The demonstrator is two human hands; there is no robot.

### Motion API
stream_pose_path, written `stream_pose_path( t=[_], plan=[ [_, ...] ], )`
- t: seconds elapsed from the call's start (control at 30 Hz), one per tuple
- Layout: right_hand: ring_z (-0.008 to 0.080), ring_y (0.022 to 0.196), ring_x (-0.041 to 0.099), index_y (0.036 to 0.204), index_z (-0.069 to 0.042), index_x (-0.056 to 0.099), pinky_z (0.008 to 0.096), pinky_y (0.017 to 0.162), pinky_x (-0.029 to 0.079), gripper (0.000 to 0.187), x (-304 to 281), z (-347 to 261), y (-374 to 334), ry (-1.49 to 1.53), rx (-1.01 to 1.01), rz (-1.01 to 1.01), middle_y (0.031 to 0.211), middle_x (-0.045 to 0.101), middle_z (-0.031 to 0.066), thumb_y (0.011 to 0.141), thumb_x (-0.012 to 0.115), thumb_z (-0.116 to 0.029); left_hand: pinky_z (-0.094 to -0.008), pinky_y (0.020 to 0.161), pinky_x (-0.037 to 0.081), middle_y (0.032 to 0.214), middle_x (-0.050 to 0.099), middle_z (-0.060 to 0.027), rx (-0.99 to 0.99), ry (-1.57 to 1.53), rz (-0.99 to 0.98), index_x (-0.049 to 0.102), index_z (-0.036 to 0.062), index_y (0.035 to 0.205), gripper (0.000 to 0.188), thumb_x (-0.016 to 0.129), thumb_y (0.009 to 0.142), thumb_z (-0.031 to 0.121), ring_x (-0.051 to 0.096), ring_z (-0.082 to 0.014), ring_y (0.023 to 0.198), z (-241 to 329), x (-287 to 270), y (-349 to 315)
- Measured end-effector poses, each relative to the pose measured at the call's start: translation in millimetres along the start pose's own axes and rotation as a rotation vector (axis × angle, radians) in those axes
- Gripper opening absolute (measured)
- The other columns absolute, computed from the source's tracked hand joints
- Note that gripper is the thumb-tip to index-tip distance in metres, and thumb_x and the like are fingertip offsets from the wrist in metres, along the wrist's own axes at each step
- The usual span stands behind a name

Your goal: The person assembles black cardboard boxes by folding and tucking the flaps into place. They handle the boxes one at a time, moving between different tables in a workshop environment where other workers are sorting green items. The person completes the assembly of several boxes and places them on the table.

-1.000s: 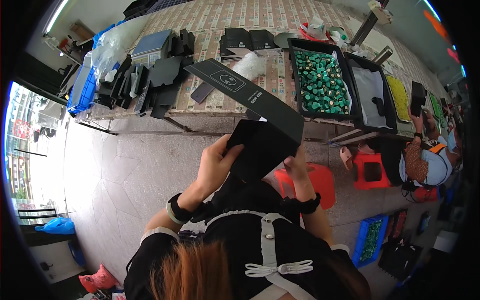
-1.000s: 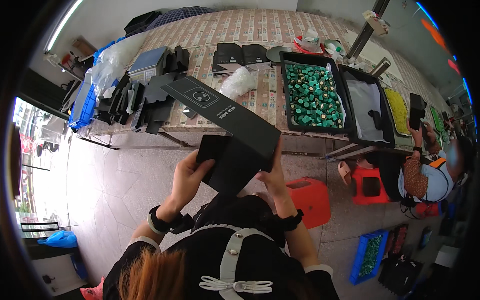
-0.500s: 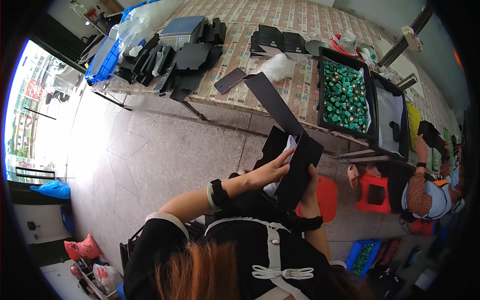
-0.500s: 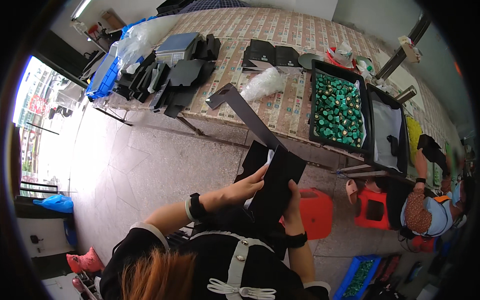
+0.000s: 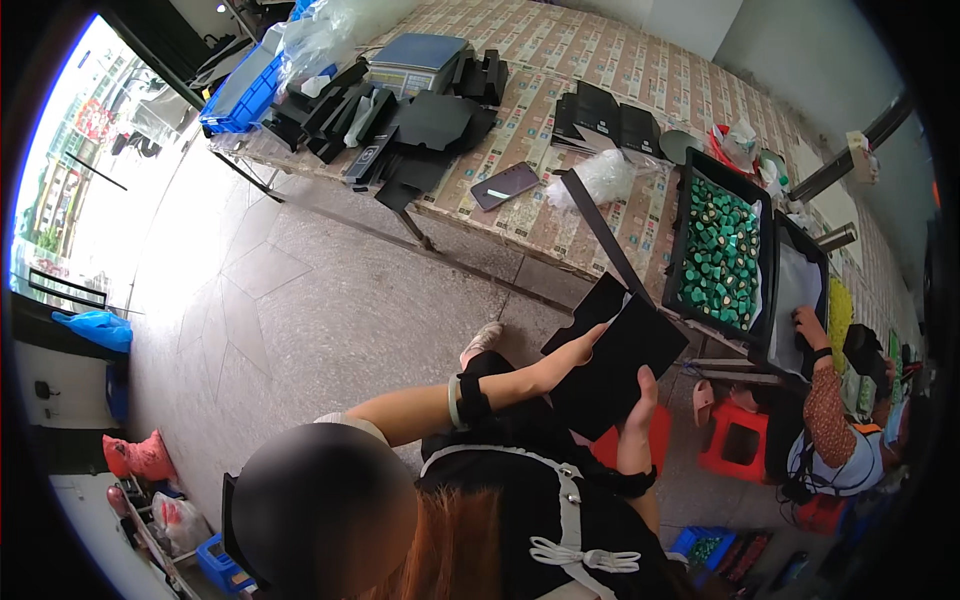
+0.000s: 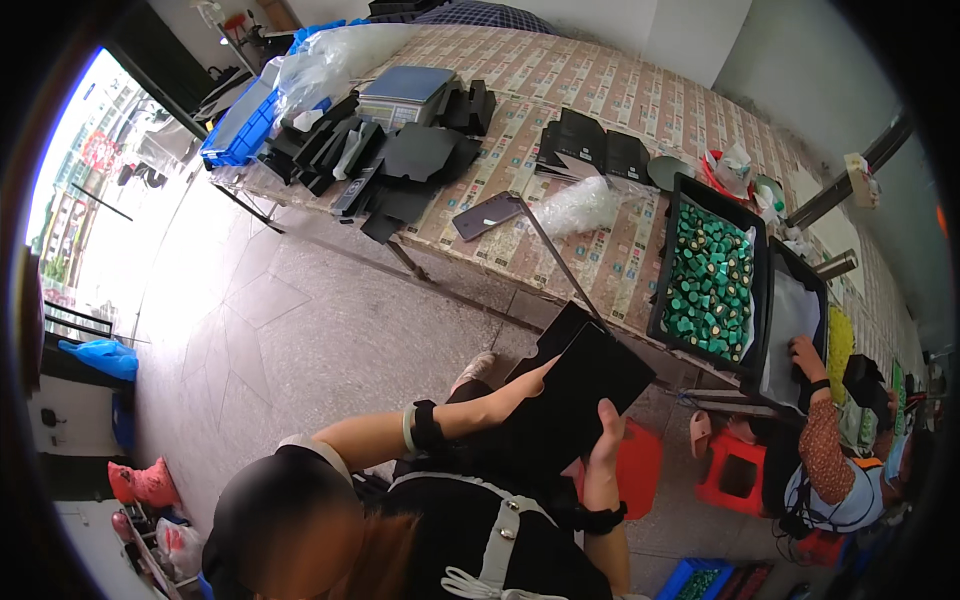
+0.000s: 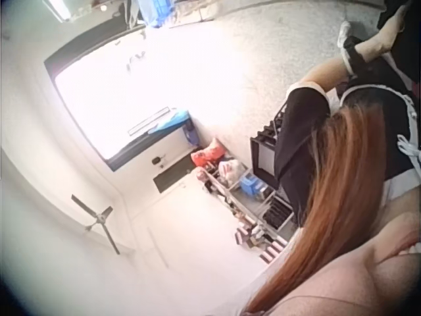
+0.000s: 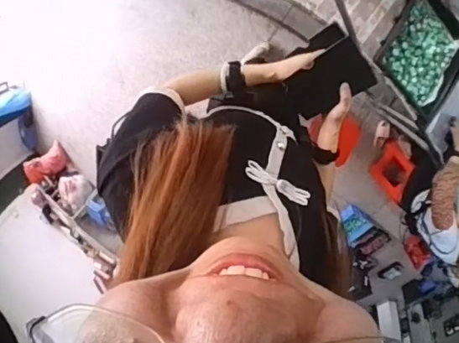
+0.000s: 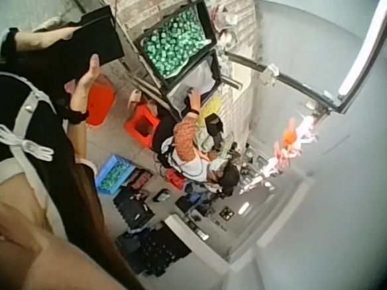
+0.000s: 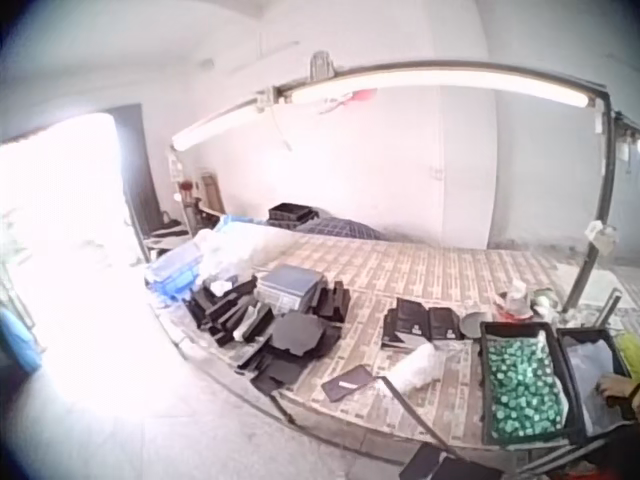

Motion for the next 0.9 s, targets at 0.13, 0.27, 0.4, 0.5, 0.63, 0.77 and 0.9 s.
stream_pose_path(
  t=[0.13, 0.27, 0.4, 0.5, 0.63, 0.77, 0.9],
  plan=[
    [0.0223, 0.092, 0.056, 0.115, 0.004, 0.045, 0.0305, 0.078, 0.046, 0.050, 24, -8, 37, -0.015, -0.117, -0.026, 0.105, 0.054, 0.0131, 0.074, 0.054, -0.025, -0.0350, 0.095, 0.034, 0.119, 0.039, -0.0202, 0.220, 0.359, 0.142, 0.036, -0.0020, 0.125, 0.063, 0.044, 0.064, -0.012, 0.040, -0.0356, 0.111, 20, -45, 25],
    [0.0230, 0.093, 0.056, 0.117, 0.004, 0.043, 0.0312, 0.080, 0.046, 0.053, 69, -7, 85, -0.111, -0.195, -0.089, 0.106, 0.053, 0.0134, 0.075, 0.053, -0.026, -0.0344, 0.099, 0.030, 0.122, 0.036, -0.0213, 0.118, 0.039, -0.026, 0.038, -0.0047, 0.123, 0.060, 0.044, 0.063, -0.011, 0.036, -0.0338, 0.116, 28, -99, 46],
    [0.0226, 0.096, 0.054, 0.119, 0.003, 0.040, 0.0309, 0.084, 0.044, 0.058, 120, 4, 144, -0.066, -0.118, -0.085, 0.109, 0.051, 0.0127, 0.073, 0.056, -0.026, -0.0331, 0.088, 0.042, 0.114, 0.047, -0.0214, 0.003, -0.170, -0.040, 0.040, -0.0085, 0.119, 0.051, 0.044, 0.068, -0.010, 0.049, -0.0284, 0.108, 2, -167, 85],
    [0.0225, 0.099, 0.052, 0.121, 0.002, 0.038, 0.0316, 0.086, 0.042, 0.061, 174, -6, 188, -0.151, -0.218, -0.128, 0.111, 0.049, 0.0121, 0.070, 0.059, -0.026, -0.0305, 0.077, 0.047, 0.110, 0.054, -0.0180, 0.195, -0.268, -0.101, 0.042, -0.0087, 0.117, 0.047, 0.046, 0.070, -0.007, 0.055, -0.0222, 0.098, -21, -218, 119],
    [0.0223, 0.104, 0.049, 0.123, 0.001, 0.036, 0.0326, 0.090, 0.039, 0.068, 209, -10, 204, -0.248, -0.333, -0.054, 0.114, 0.047, 0.0113, 0.066, 0.062, -0.025, -0.0291, 0.084, 0.043, 0.111, 0.054, -0.0144, 0.163, -0.228, -0.259, 0.044, -0.0080, 0.116, 0.047, 0.053, 0.070, -0.001, 0.053, -0.0178, 0.099, 36, -281, 103],
    [0.0229, 0.108, 0.046, 0.126, 0.001, 0.034, 0.0335, 0.094, 0.035, 0.073, 257, -46, 206, -0.337, -0.485, 0.046, 0.116, 0.045, 0.0118, 0.063, 0.061, -0.021, -0.0279, 0.085, 0.040, 0.098, 0.058, -0.0103, 0.198, -0.108, -0.283, 0.051, -0.0058, 0.108, 0.039, 0.057, 0.073, 0.009, 0.052, -0.0154, 0.095, 89, -324, 96],
    [0.0288, 0.109, 0.047, 0.128, 0.002, 0.032, 0.0390, 0.092, 0.040, 0.059, 224, -66, 212, -0.021, -0.357, 0.140, 0.121, 0.044, 0.0164, 0.079, 0.046, -0.029, -0.0265, 0.075, 0.041, 0.087, 0.056, -0.0061, 0.057, -0.385, -0.210, 0.054, -0.0029, 0.103, 0.032, 0.059, 0.078, 0.017, 0.050, -0.0118, 0.084, 77, -387, 114]
  ],
)
Point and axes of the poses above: each hand's wrist, its own y-axis towards the middle knuckle, its own x-axis out of the palm, z = x × y, the point moved 10 cm from there along y, towards the middle knuckle
